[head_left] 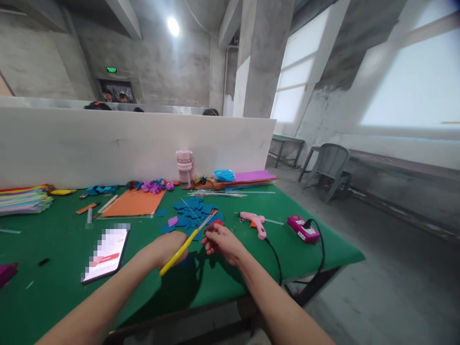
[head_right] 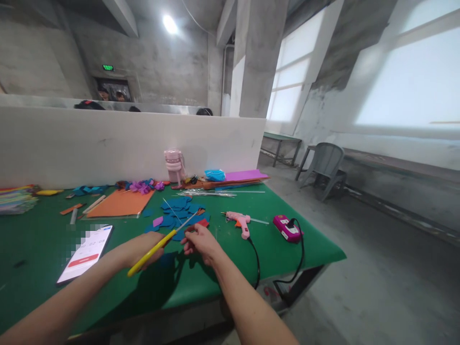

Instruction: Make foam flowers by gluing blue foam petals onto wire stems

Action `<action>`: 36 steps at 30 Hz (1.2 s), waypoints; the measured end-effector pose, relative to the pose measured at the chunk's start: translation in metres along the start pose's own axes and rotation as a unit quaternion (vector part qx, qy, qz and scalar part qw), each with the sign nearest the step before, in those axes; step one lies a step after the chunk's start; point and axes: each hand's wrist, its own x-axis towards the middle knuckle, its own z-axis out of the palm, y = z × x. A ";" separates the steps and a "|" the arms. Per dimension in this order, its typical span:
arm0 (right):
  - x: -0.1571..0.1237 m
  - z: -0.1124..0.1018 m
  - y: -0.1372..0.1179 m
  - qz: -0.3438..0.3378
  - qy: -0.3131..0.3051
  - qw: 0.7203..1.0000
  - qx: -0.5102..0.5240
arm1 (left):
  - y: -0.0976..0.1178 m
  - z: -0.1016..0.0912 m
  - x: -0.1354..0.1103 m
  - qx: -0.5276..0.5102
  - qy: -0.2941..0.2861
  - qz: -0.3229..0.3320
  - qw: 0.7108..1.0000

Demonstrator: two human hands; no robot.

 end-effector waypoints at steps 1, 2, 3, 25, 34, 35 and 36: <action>0.000 -0.001 0.000 -0.011 -0.017 0.999 -0.026 | 0.001 0.001 0.000 -0.042 -0.027 -0.022 0.999; -0.001 -0.001 0.001 -0.028 -0.021 0.998 -0.055 | 0.002 0.002 0.000 -0.083 -0.052 -0.039 0.994; -0.001 -0.002 0.002 -0.048 -0.012 0.995 -0.085 | 0.002 0.003 0.000 -0.118 -0.071 -0.049 0.989; -0.010 0.008 -0.006 -0.234 0.120 0.842 -0.470 | -0.002 0.011 -0.008 -0.245 -0.135 0.004 0.960; -0.010 0.007 -0.003 -0.231 0.123 0.832 -0.489 | 0.001 0.006 -0.013 -0.210 -0.144 -0.026 0.967; -0.010 0.007 -0.003 -0.233 0.121 0.833 -0.487 | 0.001 0.005 -0.014 -0.214 -0.141 -0.029 0.966; -0.011 0.007 -0.003 -0.235 0.120 0.835 -0.483 | 0.002 0.005 -0.014 -0.219 -0.137 -0.031 0.965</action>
